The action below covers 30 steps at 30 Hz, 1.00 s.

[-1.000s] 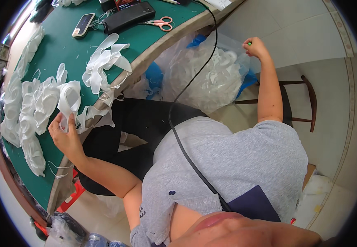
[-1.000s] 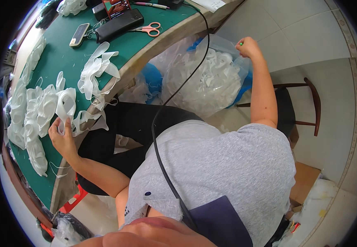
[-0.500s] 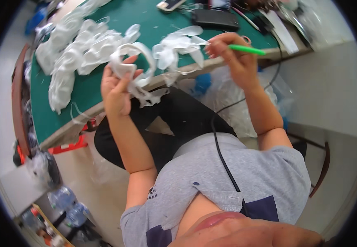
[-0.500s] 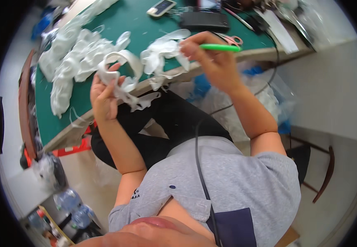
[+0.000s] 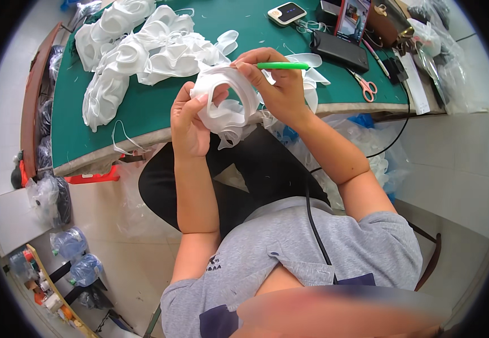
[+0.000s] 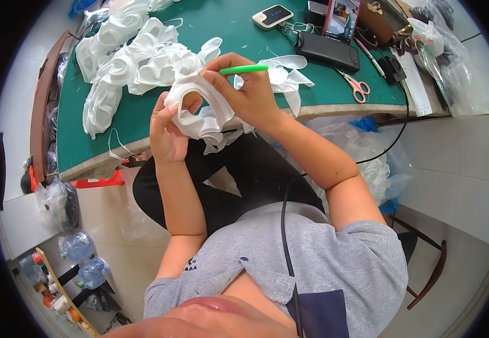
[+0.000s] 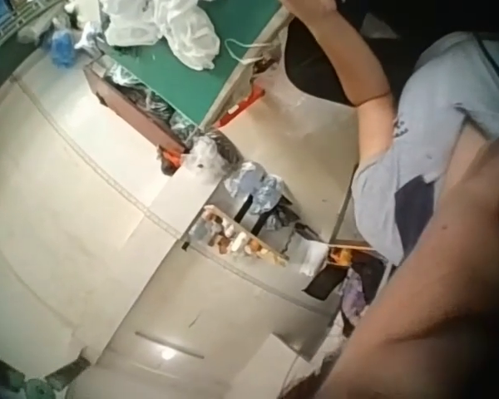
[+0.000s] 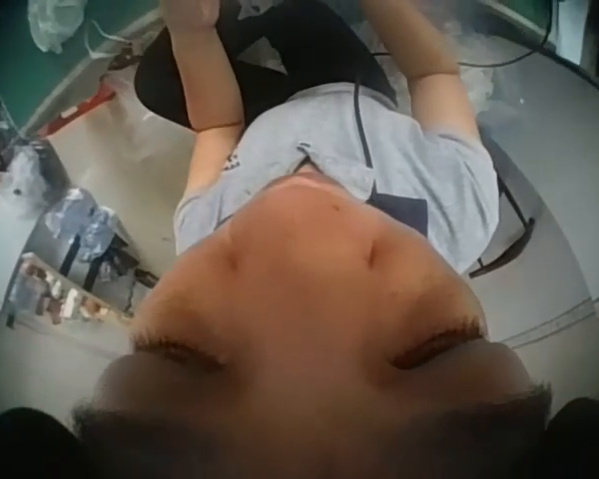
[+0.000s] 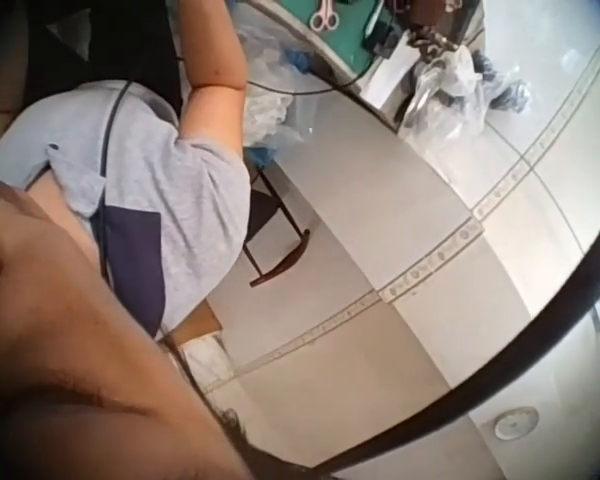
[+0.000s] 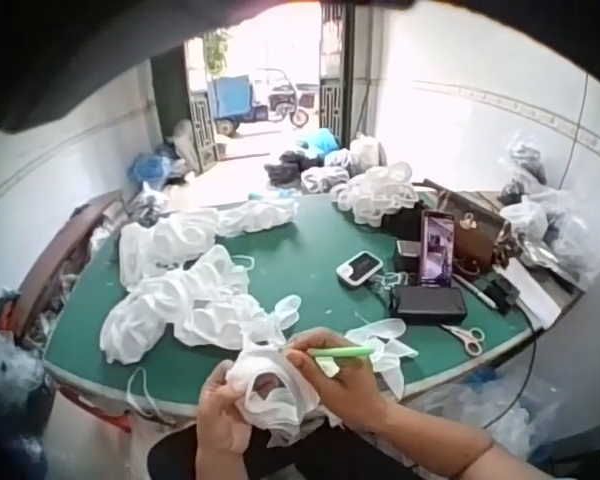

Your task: Assembling and stitching white fabric components using a crochet hook on a factory workbench.

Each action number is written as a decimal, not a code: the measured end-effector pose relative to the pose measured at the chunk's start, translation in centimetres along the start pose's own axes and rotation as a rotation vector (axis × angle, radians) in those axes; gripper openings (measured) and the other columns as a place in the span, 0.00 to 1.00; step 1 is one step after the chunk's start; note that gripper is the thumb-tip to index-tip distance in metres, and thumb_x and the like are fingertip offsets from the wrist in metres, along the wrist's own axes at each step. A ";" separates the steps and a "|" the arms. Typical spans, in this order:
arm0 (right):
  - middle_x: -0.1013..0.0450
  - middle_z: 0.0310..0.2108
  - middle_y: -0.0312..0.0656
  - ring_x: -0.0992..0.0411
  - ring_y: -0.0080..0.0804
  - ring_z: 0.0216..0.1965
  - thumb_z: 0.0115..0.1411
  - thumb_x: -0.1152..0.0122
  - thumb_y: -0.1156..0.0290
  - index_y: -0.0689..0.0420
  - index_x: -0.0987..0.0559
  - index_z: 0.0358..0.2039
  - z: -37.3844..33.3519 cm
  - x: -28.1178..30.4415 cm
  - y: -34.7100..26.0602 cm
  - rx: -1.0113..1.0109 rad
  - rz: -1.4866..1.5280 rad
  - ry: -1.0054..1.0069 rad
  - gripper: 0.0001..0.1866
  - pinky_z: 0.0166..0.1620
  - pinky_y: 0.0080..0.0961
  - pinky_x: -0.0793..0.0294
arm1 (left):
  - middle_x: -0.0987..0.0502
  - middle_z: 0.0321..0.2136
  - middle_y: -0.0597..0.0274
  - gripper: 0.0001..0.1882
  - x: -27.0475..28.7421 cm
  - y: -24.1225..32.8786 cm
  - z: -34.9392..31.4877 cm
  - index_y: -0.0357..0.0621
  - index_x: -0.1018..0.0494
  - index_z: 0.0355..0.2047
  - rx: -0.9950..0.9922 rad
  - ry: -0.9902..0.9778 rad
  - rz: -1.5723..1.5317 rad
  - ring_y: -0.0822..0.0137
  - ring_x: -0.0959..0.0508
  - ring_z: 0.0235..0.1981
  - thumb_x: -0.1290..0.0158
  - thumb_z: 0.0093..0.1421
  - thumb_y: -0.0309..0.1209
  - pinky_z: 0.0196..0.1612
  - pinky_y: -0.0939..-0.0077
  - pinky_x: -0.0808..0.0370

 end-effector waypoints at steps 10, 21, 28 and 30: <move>0.24 0.34 0.43 0.25 0.30 0.36 0.56 0.37 0.77 0.61 0.22 0.33 0.2 -0.2 -0.7 0.185 -0.172 0.029 0.05 0.38 0.22 0.26 | 0.24 0.32 0.57 0.13 -0.8 1.2 -0.6 0.39 0.33 0.37 -0.129 0.005 0.148 0.69 0.22 0.29 0.46 0.51 0.21 0.31 0.79 0.22; 0.24 0.34 0.42 0.25 0.32 0.32 0.50 0.34 0.80 0.59 0.21 0.34 -0.2 -0.1 -2.0 0.414 -0.374 -0.039 0.10 0.34 0.23 0.26 | 0.25 0.25 0.61 0.13 0.0 0.5 -0.4 0.38 0.34 0.38 0.042 0.142 -0.008 0.76 0.30 0.18 0.43 0.54 0.24 0.23 0.85 0.35; 0.25 0.35 0.42 0.25 0.31 0.33 0.51 0.34 0.79 0.59 0.20 0.35 0.2 -0.4 -2.4 0.401 -0.287 -0.084 0.09 0.35 0.23 0.25 | 0.23 0.26 0.61 0.19 -0.3 0.1 -0.4 0.30 0.31 0.47 0.051 0.169 0.055 0.77 0.29 0.18 0.42 0.57 0.27 0.22 0.87 0.34; 0.25 0.34 0.42 0.25 0.32 0.33 0.51 0.34 0.79 0.59 0.20 0.34 0.2 -0.4 -2.0 0.397 -0.297 -0.074 0.09 0.34 0.22 0.25 | 0.23 0.27 0.61 0.19 -0.3 0.1 -0.5 0.30 0.30 0.47 0.044 0.174 0.059 0.77 0.29 0.18 0.42 0.58 0.27 0.22 0.87 0.33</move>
Point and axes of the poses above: each hand's wrist, its own z-axis towards the middle knuckle, its own x-axis out of the back of the hand, y = z × x, the point moved 5 cm from there along z, towards the middle knuckle
